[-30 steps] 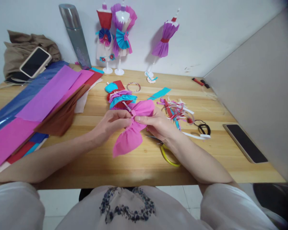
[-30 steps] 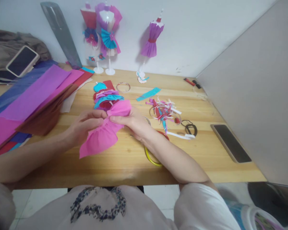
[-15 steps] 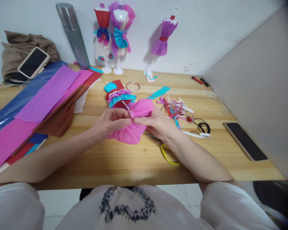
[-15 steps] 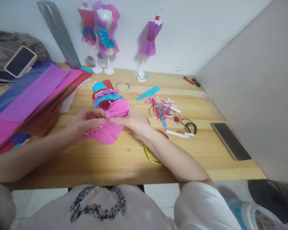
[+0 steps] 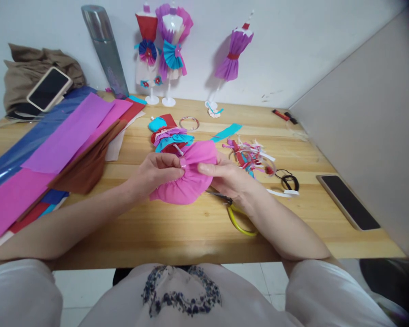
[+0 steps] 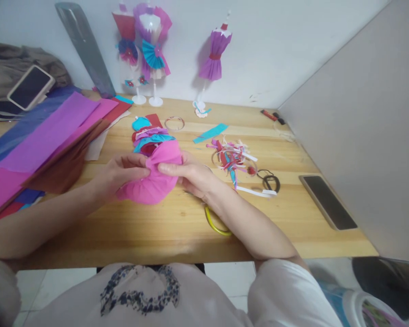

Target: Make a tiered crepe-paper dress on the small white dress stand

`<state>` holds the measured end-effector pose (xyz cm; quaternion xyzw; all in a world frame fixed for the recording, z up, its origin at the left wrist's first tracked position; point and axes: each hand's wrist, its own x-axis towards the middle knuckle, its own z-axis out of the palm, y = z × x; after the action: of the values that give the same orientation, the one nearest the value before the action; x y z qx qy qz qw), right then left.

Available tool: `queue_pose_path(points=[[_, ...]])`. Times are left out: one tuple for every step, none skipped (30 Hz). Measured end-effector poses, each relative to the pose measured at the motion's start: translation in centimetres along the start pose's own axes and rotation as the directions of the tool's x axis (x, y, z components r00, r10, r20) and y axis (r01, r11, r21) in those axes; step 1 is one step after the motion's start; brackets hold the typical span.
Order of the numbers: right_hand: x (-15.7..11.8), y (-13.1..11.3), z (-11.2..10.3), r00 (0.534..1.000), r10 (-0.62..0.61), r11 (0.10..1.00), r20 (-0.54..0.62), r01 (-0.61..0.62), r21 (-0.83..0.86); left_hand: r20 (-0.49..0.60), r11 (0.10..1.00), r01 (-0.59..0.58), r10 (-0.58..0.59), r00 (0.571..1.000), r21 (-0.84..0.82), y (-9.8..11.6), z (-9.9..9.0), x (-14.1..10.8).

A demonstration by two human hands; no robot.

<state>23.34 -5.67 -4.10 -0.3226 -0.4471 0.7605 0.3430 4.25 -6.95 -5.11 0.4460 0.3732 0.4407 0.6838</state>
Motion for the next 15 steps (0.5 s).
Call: queue_pose_path(points=[[-0.04,-0.10,-0.11,1.000,-0.012,1.000,-0.016,0.012,-0.010,-0.020,1.000,-0.006,0.005,1.000,-0.014,0.08,0.02,-0.01],[-0.05,-0.17,-0.24,0.999,-0.027,0.999,-0.038,0.026,-0.031,-0.036,1.000,-0.015,0.015,0.999,-0.022,0.16,0.04,-0.01],[-0.03,-0.21,-0.39,0.998,-0.040,0.997,-0.058,0.036,-0.062,-0.048,0.999,-0.031,0.030,0.998,-0.025,0.24,0.06,0.00],[0.00,-0.24,-0.53,0.996,-0.047,0.995,-0.074,0.040,-0.095,-0.057,0.999,-0.049,0.047,0.997,-0.023,0.31,0.06,0.01],[0.06,-0.25,-0.67,0.995,-0.050,0.991,-0.086,0.039,-0.130,-0.066,0.998,-0.067,0.066,0.996,-0.018,0.37,0.05,0.03],[0.12,-0.28,-0.77,0.994,-0.052,0.986,-0.096,0.036,-0.164,-0.075,0.997,-0.081,0.080,0.994,-0.010,0.41,0.02,0.04],[0.18,-0.31,-0.84,0.993,-0.059,0.980,-0.106,0.037,-0.197,-0.083,0.996,-0.090,0.089,0.993,-0.002,0.42,-0.01,0.06],[0.24,-0.37,-0.86,0.990,-0.077,0.972,-0.117,0.048,-0.230,-0.090,0.996,-0.094,0.094,0.991,0.002,0.43,-0.05,0.09],[0.29,-0.45,-0.85,0.986,-0.104,0.964,-0.131,0.067,-0.259,-0.097,0.995,-0.096,0.096,0.991,0.001,0.42,-0.08,0.11],[0.34,-0.54,-0.80,0.980,-0.135,0.956,-0.144,0.091,-0.280,-0.106,0.995,-0.096,0.095,0.990,-0.006,0.41,-0.11,0.15],[0.37,-0.64,-0.74,0.974,-0.166,0.949,-0.154,0.116,-0.292,-0.116,0.995,-0.094,0.092,0.989,-0.013,0.42,-0.11,0.18],[0.40,-0.74,-0.69,0.967,-0.194,0.945,-0.165,0.139,-0.295,-0.126,0.996,-0.092,0.089,0.988,-0.019,0.44,-0.10,0.21],[0.43,-0.84,-0.64,0.960,-0.217,0.943,-0.178,0.159,-0.291,-0.137,0.996,-0.086,0.082,0.987,-0.023,0.48,-0.08,0.24],[0.44,-0.92,-0.62,0.954,-0.233,0.944,-0.190,0.174,-0.281,-0.147,0.997,-0.076,0.071,0.987,-0.025,0.54,-0.03,0.26],[0.45,-1.00,-0.62,0.949,-0.244,0.945,-0.202,0.187,-0.267,-0.157,0.998,-0.062,0.057,0.986,-0.031,0.62,0.02,0.28]])
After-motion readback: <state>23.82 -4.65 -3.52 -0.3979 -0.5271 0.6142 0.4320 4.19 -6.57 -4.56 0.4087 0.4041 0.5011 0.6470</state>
